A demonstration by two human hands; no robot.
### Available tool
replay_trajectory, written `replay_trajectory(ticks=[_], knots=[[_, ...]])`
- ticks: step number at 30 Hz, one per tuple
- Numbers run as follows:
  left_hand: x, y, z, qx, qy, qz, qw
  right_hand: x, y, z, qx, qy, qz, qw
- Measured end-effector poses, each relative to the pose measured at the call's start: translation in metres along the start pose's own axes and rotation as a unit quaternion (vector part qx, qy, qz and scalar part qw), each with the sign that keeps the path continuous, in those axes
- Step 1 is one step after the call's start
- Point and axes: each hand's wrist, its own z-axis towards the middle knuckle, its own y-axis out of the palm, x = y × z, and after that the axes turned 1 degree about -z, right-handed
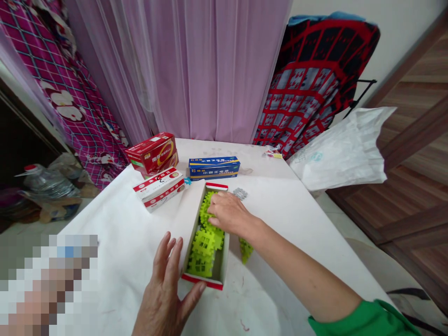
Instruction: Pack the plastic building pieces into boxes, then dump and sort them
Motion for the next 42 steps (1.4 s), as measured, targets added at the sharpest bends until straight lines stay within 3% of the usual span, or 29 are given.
replay_trajectory(ticks=[10,17,30,42], knots=[[-0.003,0.0,0.002,0.003,0.015,-0.009,1.0,-0.01,-0.002,-0.025,0.007,0.012,0.05,0.999],[0.0,-0.002,0.005,0.005,0.025,0.006,1.0,-0.019,0.002,-0.031,-0.011,-0.01,0.015,1.0],[-0.002,-0.003,0.004,0.005,0.023,0.002,1.0,-0.021,0.002,-0.034,-0.044,-0.074,0.073,0.994],[-0.002,-0.005,0.001,-0.015,0.013,0.009,1.0,-0.018,-0.005,-0.027,-0.053,-0.023,0.07,0.996]])
